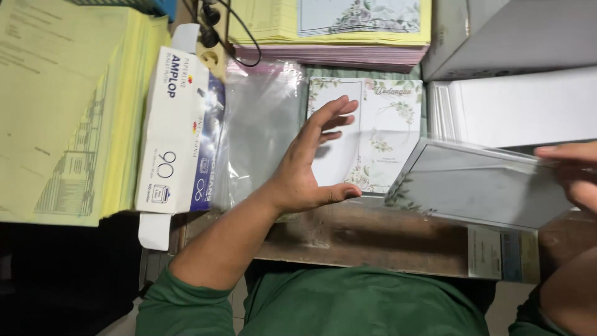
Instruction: Folding invitation cards and organizing stacks of printed forms on a desk
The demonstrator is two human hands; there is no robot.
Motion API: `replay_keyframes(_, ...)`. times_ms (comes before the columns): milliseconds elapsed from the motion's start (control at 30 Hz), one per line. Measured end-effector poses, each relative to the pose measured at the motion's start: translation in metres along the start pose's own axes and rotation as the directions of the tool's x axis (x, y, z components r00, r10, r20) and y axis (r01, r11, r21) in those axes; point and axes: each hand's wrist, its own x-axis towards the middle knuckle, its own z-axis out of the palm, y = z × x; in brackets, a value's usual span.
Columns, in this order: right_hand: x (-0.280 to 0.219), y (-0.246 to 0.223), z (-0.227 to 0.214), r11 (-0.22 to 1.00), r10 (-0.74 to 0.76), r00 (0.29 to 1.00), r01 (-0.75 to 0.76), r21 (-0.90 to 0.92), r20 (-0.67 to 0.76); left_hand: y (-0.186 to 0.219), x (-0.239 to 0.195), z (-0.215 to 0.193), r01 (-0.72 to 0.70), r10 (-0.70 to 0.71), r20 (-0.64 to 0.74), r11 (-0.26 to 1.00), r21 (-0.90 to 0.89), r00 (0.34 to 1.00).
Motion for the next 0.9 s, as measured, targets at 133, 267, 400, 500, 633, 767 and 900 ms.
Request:
replay_keyframes(133, 0.029, -0.050, 0.025, 0.978, -0.184, 0.983, 0.186, 0.099, -0.024, 0.004, 0.004, -0.001, 0.229, -0.200, 0.113, 0.880, -0.416, 0.973)
replay_keyframes(267, 0.042, -0.032, 0.033, 0.953, -0.204, 0.979, 0.200, 0.225, -0.008, -0.004, 0.009, -0.001, 0.315, -0.322, 0.042, 0.878, -0.360, 0.946)
replay_keyframes(400, 0.041, -0.040, 0.042, 0.969, -0.111, 0.994, 0.103, 0.225, 0.020, 0.001, 0.012, 0.005, 0.349, -0.372, 0.000, 0.869, -0.351, 0.928)
replay_keyframes(500, 0.043, -0.047, 0.046, 0.970, -0.116, 0.993, 0.109, 0.217, 0.017, -0.001, 0.011, 0.009, 0.299, -0.325, -0.059, 0.917, -0.265, 0.944)
replay_keyframes(633, 0.045, -0.058, 0.050, 0.977, -0.108, 0.993, 0.097, 0.192, 0.048, -0.009, 0.006, 0.011, 0.041, -0.040, -0.229, 0.999, 0.002, 0.973)
replay_keyframes(767, 0.046, -0.055, 0.054, 0.971, -0.131, 0.991, 0.120, 0.209, 0.041, -0.006, 0.007, 0.009, 0.069, -0.044, -0.262, 0.994, 0.088, 0.964)
replay_keyframes(900, 0.045, -0.053, 0.056, 0.972, -0.146, 0.989, 0.138, 0.192, 0.029, -0.006, 0.006, 0.009, 0.078, -0.046, -0.210, 0.986, 0.146, 0.977)
